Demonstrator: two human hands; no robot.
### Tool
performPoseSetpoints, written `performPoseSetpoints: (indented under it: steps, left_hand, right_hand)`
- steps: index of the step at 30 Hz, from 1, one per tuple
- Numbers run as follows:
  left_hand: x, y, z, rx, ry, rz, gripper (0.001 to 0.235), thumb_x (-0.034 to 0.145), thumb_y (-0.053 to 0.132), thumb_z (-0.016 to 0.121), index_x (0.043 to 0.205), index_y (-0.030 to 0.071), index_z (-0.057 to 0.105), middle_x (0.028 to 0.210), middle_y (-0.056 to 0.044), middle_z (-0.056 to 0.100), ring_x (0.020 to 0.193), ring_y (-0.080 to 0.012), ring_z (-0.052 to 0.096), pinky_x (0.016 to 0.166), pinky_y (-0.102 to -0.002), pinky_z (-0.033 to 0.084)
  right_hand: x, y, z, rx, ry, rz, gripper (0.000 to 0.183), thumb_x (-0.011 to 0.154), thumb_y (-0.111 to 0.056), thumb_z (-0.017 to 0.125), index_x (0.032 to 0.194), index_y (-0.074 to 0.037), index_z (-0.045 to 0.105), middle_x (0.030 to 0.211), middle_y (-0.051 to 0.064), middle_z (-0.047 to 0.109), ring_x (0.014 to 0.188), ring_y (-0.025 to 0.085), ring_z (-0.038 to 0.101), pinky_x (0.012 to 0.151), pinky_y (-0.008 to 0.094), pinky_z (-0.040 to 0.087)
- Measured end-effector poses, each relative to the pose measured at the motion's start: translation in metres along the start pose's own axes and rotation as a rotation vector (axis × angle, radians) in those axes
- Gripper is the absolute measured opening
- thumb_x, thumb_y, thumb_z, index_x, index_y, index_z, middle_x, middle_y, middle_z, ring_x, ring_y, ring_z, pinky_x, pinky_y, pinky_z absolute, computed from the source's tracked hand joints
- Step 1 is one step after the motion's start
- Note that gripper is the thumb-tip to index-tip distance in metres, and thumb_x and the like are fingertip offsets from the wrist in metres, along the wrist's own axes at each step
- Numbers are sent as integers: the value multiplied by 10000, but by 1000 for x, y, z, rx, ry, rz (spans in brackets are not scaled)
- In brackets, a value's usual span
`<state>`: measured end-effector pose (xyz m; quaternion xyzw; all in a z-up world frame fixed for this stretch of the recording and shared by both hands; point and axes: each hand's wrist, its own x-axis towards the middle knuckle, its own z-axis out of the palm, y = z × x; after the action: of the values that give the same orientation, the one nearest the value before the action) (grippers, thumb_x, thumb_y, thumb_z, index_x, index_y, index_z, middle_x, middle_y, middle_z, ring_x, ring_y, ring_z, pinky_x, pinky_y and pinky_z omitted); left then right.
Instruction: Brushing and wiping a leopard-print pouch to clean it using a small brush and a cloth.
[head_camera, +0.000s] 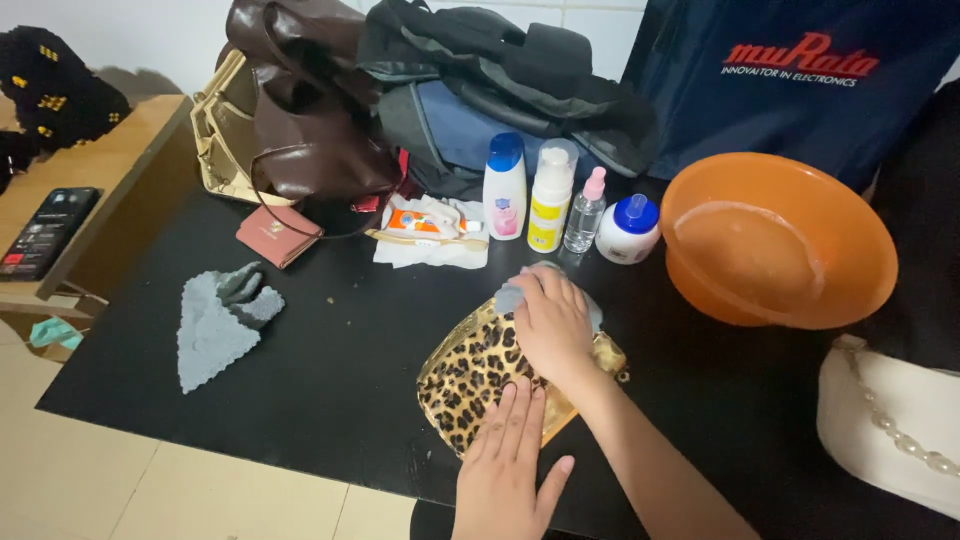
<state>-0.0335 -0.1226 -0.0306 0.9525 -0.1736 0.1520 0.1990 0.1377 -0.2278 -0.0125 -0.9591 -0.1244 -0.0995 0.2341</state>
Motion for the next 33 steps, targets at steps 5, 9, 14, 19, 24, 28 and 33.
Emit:
performPoseSetpoints:
  steps: [5, 9, 14, 19, 24, 28, 33]
  left_hand:
    - [0, 1, 3, 88, 45, -17, 690, 1065, 530, 446, 1584, 81, 375, 1643, -106, 378, 1511, -227, 347, 1203, -371, 276]
    - [0, 0, 4, 41, 35, -26, 714, 1059, 558, 454, 1569, 63, 390, 1629, -118, 400, 1509, -242, 353, 1198, -389, 278]
    - [-4, -8, 4, 22, 23, 11, 749, 1040, 587, 482, 1555, 48, 408, 1619, -122, 417, 1508, -250, 351, 1195, -394, 280]
    - [-4, -12, -5, -29, -75, 24, 793, 1039, 615, 487, 1587, 57, 353, 1651, -122, 354, 1517, -263, 313, 1182, -396, 268]
    - [-10, -14, -2, -56, -134, 34, 778, 1057, 623, 452, 1568, 40, 376, 1625, -140, 384, 1520, -272, 292, 1204, -426, 186]
    - [-34, -19, 22, 324, 60, 41, 890, 1012, 806, 328, 1614, 151, 326, 1636, -31, 374, 1501, -200, 335, 1246, -421, 175]
    - [-44, -28, 2, 258, 27, 61, 779, 1061, 706, 319, 1616, 160, 347, 1652, -9, 382, 1490, -156, 376, 1209, -353, 245]
  right_hand:
    - [-4, -1, -33, 3, -232, -294, 488, 1023, -151, 409, 1507, -155, 468, 1611, 61, 397, 1558, 341, 171, 1230, 563, 99]
    - [-30, -1, -46, -133, -398, -392, 556, 1070, -367, 261, 1603, -209, 282, 1709, 14, 130, 1569, 225, 42, 1216, 533, 10]
    - [-65, 20, -50, 20, -286, -443, 505, 1070, -323, 348, 1544, -179, 447, 1634, -12, 379, 1516, 166, 301, 1215, 459, 150]
    - [-56, 10, -33, -199, -259, -328, 588, 1071, -407, 289, 1605, -165, 248, 1678, 4, 218, 1538, 175, 162, 1207, 480, 88]
    - [-25, -29, -34, -203, -521, -127, 676, 1057, -455, 176, 1627, -118, 42, 1724, 67, -33, 1579, 212, -77, 1235, 458, -74]
    - [-25, -22, -6, -299, -377, -173, 703, 1062, -516, 180, 1619, -107, 49, 1712, 93, -32, 1568, 248, -57, 1225, 476, -50]
    - [-27, -26, -20, -247, -392, -163, 640, 1061, -420, 157, 1626, -136, 58, 1719, 60, -16, 1572, 207, -55, 1226, 450, -73]
